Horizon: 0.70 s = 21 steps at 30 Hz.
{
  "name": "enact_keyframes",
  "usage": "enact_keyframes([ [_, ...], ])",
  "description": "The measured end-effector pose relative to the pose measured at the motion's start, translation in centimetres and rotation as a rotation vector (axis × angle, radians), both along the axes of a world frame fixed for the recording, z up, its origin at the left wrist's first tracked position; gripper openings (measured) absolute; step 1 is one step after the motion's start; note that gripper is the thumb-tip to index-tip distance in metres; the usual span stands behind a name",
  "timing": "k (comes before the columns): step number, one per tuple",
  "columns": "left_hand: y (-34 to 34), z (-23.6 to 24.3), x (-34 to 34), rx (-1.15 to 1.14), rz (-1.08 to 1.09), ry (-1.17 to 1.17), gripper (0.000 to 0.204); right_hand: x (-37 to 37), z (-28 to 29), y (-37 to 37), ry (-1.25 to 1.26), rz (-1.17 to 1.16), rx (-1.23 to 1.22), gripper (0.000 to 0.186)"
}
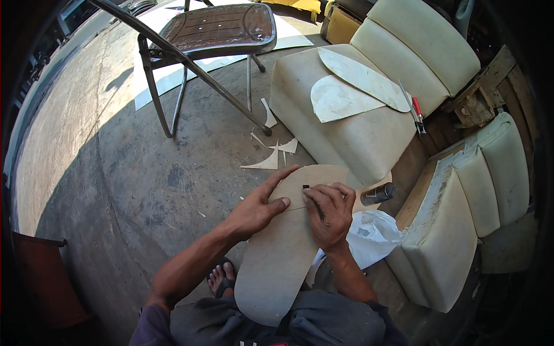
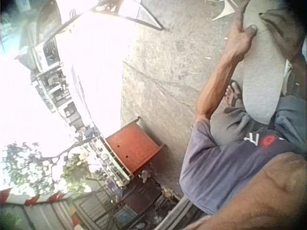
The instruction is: The person prepares wooden furniture components by cleaning out holes and attaching small plastic caps, then uses a knife to trim a curved piece of wood while sitting on the ground at an outdoor workshop.
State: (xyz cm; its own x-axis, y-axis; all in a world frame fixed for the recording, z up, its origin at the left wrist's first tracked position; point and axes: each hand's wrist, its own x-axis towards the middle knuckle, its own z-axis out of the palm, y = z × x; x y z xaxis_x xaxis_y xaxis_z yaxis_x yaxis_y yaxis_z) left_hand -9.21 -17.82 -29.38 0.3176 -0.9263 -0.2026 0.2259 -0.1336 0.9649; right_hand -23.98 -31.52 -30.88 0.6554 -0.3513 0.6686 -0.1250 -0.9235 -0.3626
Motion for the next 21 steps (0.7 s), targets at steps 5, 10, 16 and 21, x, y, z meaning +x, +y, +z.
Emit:
enact_keyframes([
  [5, -0.06, 0.19, -0.12, 0.029, 0.010, 0.032, 0.066, -0.27, -0.08, 0.28, 0.005, -0.004, -0.011, 0.026],
  [10, 0.02, 0.43, -0.24, 0.024, 0.020, 0.054, 0.065, -0.25, -0.39, 0.30, 0.002, 0.000, 0.084, 0.034],
  [16, -0.01, 0.11, -0.27, 0.008, 0.023, 0.028, 0.065, 0.00, 0.06, 0.62, 0.019, -0.016, 0.056, 0.029],
  [21, 0.00, 0.03, -0.14, 0.037, 0.019, 0.051, 0.064, -0.01, 0.13, 0.28, 0.027, 0.002, 0.058, 0.026],
])
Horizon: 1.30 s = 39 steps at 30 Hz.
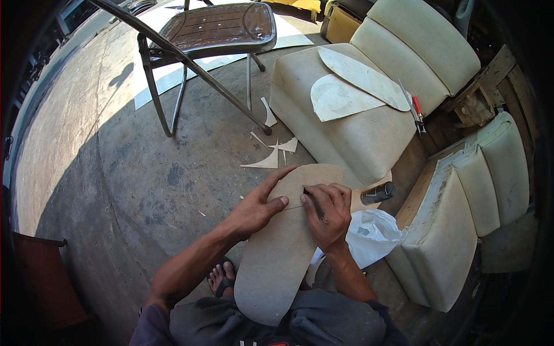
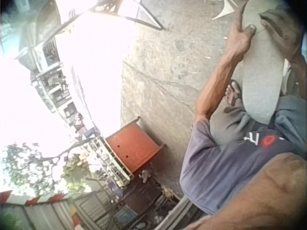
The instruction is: The person prepares wooden furniture components by cleaning out holes and attaching small plastic caps, then uses a knife to trim a curved piece of wood while sitting on the ground at an outdoor workshop.
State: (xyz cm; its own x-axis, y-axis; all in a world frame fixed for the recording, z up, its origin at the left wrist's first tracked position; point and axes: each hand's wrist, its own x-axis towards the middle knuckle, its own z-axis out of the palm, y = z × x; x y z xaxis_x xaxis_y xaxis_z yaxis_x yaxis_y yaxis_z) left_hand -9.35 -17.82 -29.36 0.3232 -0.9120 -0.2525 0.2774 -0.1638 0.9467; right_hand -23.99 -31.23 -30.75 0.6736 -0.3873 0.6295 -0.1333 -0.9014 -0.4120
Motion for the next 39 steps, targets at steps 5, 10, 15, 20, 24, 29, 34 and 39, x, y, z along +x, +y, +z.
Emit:
enact_keyframes([
  [5, 0.1, 0.0, 0.0, 0.017, 0.003, -0.021, 0.064, 0.1, 0.4, -0.2, -0.002, 0.021, 0.017, 0.027],
  [10, 0.1, 0.1, 0.0, 0.006, 0.006, -0.027, 0.063, 0.1, 0.5, -0.3, -0.007, 0.020, 0.022, 0.029],
  [15, 0.2, 0.2, -0.1, -0.015, 0.003, 0.015, 0.061, 0.1, 0.5, -0.2, -0.007, 0.025, 0.026, 0.029],
  [20, 0.2, -0.2, 0.0, -0.010, 0.002, 0.009, 0.062, 0.0, 0.4, -0.2, -0.036, 0.025, 0.028, 0.033],
  [24, 0.1, -0.2, 0.0, -0.009, 0.011, -0.006, 0.064, 0.0, 0.2, -0.4, -0.065, 0.031, 0.062, 0.035],
  [29, 0.2, 0.4, -0.1, 0.034, 0.008, 0.021, 0.064, 0.0, 1.0, -1.1, -0.077, 0.042, 0.179, 0.035],
  [34, 0.1, 0.2, 0.0, 0.007, 0.002, -0.002, 0.064, 0.1, 1.4, -2.2, -0.004, 0.123, 0.077, 0.037],
  [39, 0.1, -0.5, -0.1, -0.046, -0.002, -0.051, 0.064, 0.5, 1.0, -2.8, -0.001, 0.186, -0.026, 0.041],
])
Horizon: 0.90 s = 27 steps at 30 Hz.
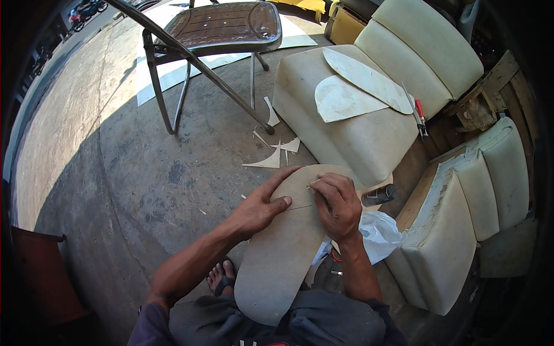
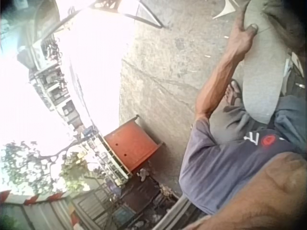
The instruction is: The person prepares wooden furniture components by cleaning out holes and attaching small plastic caps, then uses a knife to trim a curved piece of wood while sitting on the ground at an outdoor workshop.
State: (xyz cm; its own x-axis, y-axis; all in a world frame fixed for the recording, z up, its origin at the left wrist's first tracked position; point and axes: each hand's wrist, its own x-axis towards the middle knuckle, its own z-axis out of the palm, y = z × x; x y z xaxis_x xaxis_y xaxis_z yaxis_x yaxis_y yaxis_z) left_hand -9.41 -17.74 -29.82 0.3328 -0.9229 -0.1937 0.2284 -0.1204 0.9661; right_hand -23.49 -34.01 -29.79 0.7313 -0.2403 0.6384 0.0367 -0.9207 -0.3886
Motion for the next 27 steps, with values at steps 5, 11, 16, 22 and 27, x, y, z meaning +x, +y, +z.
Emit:
enact_keyframes([
  [5, 0.1, -0.1, 0.2, 0.021, 0.007, 0.055, 0.065, -0.2, -0.3, 0.3, 0.016, 0.026, -0.069, 0.042],
  [11, 0.1, 0.3, 0.2, 0.070, 0.009, 0.094, 0.065, -0.7, -1.4, 0.8, 0.002, -0.032, 0.077, 0.037],
  [16, 0.2, 0.3, 0.2, 0.061, 0.022, 0.126, 0.066, -0.8, -0.9, 1.9, 0.035, -0.170, 0.099, 0.030],
  [22, 0.0, 0.0, 0.0, 0.035, 0.013, 0.042, 0.065, -0.4, -0.7, 1.9, 0.048, -0.213, 0.014, 0.028],
  [27, -0.1, 0.4, 0.0, 0.045, 0.012, 0.082, 0.064, -0.3, -0.6, 1.6, 0.056, -0.192, 0.072, 0.026],
])
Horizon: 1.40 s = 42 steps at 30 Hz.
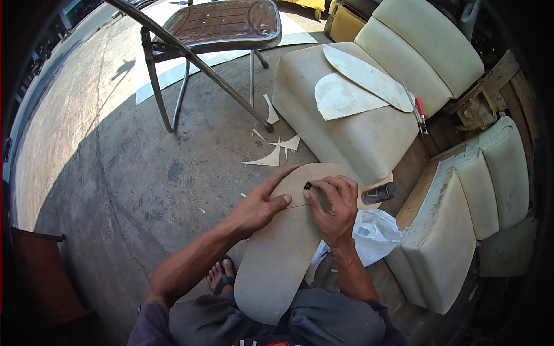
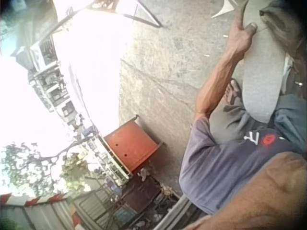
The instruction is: The person prepares wooden furniture components by cleaning out holes and attaching small plastic caps, then uses a knife to trim a curved piece of wood while sitting on the ground at an outdoor workshop.
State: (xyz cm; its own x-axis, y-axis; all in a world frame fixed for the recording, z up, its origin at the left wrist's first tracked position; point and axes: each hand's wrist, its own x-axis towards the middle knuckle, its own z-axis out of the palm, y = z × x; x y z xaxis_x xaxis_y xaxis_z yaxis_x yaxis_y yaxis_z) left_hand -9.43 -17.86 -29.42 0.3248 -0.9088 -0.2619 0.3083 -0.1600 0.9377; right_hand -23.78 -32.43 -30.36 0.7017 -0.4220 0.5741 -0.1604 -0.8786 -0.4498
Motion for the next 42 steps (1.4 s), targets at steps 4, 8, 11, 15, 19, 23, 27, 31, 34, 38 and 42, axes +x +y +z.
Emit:
enact_keyframes([
  [4, 0.1, 0.2, 0.0, 0.003, -0.003, 0.008, 0.063, 0.1, 0.1, 0.1, 0.012, 0.001, 0.022, 0.025],
  [8, 0.2, -0.1, 0.0, 0.002, 0.001, -0.010, 0.062, 0.2, 0.3, 0.0, 0.014, 0.009, 0.000, 0.025],
  [11, 0.2, -0.3, 0.0, 0.004, 0.014, -0.012, 0.062, 0.4, 0.6, -0.1, 0.020, 0.013, -0.012, 0.024],
  [15, 0.3, -0.1, 0.0, 0.014, 0.014, -0.009, 0.062, 0.4, 0.7, 0.0, 0.022, 0.019, -0.024, 0.025],
  [19, 0.2, 0.1, 0.0, 0.020, 0.014, -0.009, 0.062, 0.4, 0.7, -0.3, 0.022, 0.033, -0.031, 0.025],
  [23, 0.2, 0.1, -0.1, 0.001, 0.012, -0.040, 0.062, 0.4, 0.9, -0.4, 0.015, 0.041, -0.022, 0.025],
  [27, 0.1, 0.3, 0.0, 0.019, -0.005, -0.054, 0.063, 0.3, 1.0, -0.3, 0.026, 0.040, -0.001, 0.024],
  [31, 0.2, 0.1, 0.0, 0.009, -0.006, -0.041, 0.064, 0.3, 0.9, -0.3, 0.033, 0.046, 0.025, 0.024],
  [34, 0.2, -0.2, -0.1, -0.016, 0.001, -0.080, 0.063, 0.3, 1.0, -0.3, 0.027, 0.055, 0.044, 0.024],
  [38, 0.1, -0.2, -0.2, -0.027, -0.002, -0.045, 0.062, 0.2, 0.8, -0.3, 0.028, 0.045, 0.058, 0.024],
  [42, 0.2, -0.1, -0.4, -0.015, -0.002, -0.064, 0.060, 0.1, 0.9, -0.3, 0.035, 0.048, 0.056, 0.024],
])
